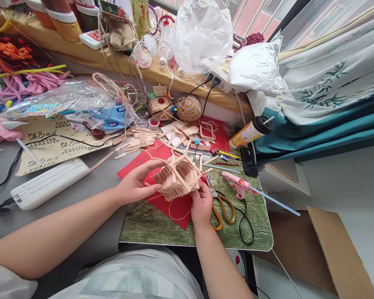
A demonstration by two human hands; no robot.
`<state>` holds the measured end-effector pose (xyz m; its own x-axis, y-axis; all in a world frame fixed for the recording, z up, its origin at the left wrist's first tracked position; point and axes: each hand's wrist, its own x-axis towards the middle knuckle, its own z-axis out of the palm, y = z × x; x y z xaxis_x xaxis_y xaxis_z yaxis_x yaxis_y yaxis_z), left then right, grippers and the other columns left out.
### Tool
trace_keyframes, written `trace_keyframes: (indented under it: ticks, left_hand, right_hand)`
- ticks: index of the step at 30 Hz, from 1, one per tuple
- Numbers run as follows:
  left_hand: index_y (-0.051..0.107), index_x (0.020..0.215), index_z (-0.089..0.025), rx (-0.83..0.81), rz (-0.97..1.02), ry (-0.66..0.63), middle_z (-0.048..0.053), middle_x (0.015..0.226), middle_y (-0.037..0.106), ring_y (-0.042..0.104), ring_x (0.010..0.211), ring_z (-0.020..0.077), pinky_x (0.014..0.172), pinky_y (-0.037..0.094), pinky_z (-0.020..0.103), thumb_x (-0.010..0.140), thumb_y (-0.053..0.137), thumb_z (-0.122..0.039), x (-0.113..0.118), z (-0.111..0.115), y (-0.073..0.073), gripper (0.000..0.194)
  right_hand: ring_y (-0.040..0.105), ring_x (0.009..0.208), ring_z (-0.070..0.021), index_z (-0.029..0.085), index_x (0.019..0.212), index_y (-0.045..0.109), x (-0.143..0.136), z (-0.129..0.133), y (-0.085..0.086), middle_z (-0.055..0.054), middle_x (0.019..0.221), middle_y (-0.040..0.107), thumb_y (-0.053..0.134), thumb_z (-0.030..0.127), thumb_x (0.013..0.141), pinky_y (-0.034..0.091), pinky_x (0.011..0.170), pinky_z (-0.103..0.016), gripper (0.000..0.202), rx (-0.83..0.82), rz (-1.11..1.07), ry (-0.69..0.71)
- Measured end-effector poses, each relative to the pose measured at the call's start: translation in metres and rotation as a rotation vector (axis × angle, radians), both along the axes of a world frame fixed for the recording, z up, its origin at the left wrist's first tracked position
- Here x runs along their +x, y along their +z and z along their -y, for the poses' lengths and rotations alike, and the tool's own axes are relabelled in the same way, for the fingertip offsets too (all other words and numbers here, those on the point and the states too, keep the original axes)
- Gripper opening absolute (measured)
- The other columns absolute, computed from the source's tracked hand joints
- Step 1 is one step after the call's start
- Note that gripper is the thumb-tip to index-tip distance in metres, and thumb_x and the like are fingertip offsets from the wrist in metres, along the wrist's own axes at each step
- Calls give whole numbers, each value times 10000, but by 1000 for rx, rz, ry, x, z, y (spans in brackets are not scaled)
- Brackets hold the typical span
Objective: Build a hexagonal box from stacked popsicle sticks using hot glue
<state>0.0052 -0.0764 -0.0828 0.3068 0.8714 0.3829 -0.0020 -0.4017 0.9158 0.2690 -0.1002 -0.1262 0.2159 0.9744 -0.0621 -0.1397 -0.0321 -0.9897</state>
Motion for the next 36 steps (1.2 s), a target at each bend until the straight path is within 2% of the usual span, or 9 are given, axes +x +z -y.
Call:
trace_keyframes:
  ticks: [2, 5, 9, 16, 20, 26, 29, 32, 36]
  left_hand:
    - [428, 1620, -351, -72, 53, -19, 120, 1578, 574, 540, 1497, 301, 1297, 421, 524, 940, 791, -291, 1, -3, -5, 773]
    - [339, 1651, -395, -147, 129, -13, 107, 1570, 589, 543, 1501, 292, 1277, 436, 550, 964, 765, -287, 3, -9, -12, 816]
    - [354, 1638, -379, -169, 200, 19, 117, 1536, 593, 574, 1453, 276, 1220, 489, 527, 973, 744, -270, 4, -14, -17, 779]
    - [364, 1637, -417, -169, 267, -5, 95, 1390, 624, 604, 1359, 270, 1181, 505, 534, 988, 726, -296, 1, -13, -13, 753]
    - [354, 1653, -379, -134, 244, -3, 106, 1364, 636, 600, 1327, 266, 1178, 492, 516, 970, 748, -307, -1, -14, -12, 791]
    - [346, 1639, -357, -107, 194, 52, 97, 1300, 662, 607, 1301, 252, 1129, 488, 457, 952, 766, -321, 0, -15, -15, 807]
    - [408, 1568, -331, -108, 163, 126, 91, 1278, 655, 620, 1263, 236, 1081, 506, 420, 955, 754, -389, 1, -15, -17, 706]
    - [507, 1403, -285, -109, 103, 220, 78, 1205, 649, 640, 1145, 212, 1013, 531, 384, 953, 726, -486, 2, -15, -17, 540]
    - [563, 1135, -226, -97, 21, 358, 47, 1040, 601, 594, 934, 160, 868, 514, 304, 970, 682, -508, 3, -12, -6, 347]
  right_hand:
    - [705, 837, -185, 221, 1048, 695, -1, 0, 1, -26, 946, 752, 798, 444, 910, 567, 821, -333, 282, 0, 17, -18]
    - [685, 814, -178, 217, 1007, 671, -2, -1, 3, -17, 919, 725, 795, 456, 916, 566, 811, -330, 283, 0, 55, -40]
    - [668, 760, -176, 218, 988, 662, -6, -2, 8, -13, 873, 706, 805, 471, 907, 569, 767, -331, 302, -8, 97, -20]
    - [626, 667, -142, 236, 1035, 644, -11, -1, 18, -9, 921, 714, 849, 456, 851, 542, 596, -277, 352, -56, 67, -29]
    - [572, 540, -107, 249, 1015, 615, -10, 6, 35, 35, 827, 674, 848, 434, 835, 507, 489, -248, 347, -113, -33, -18]
    - [655, 648, -100, 224, 972, 683, 4, 30, 66, 15, 930, 687, 841, 317, 844, 585, 581, -240, 223, -164, -266, 72]
    - [644, 683, -106, 216, 953, 705, 13, 38, 76, 9, 909, 683, 830, 285, 856, 605, 627, -244, 173, -152, -302, 79]
    - [638, 706, -108, 220, 946, 707, 20, 40, 83, 7, 926, 689, 828, 252, 840, 607, 648, -242, 164, -147, -329, 83]
    - [707, 811, -153, 231, 969, 692, 28, 36, 84, -13, 1008, 710, 787, 267, 844, 636, 749, -314, 162, -78, -343, 104]
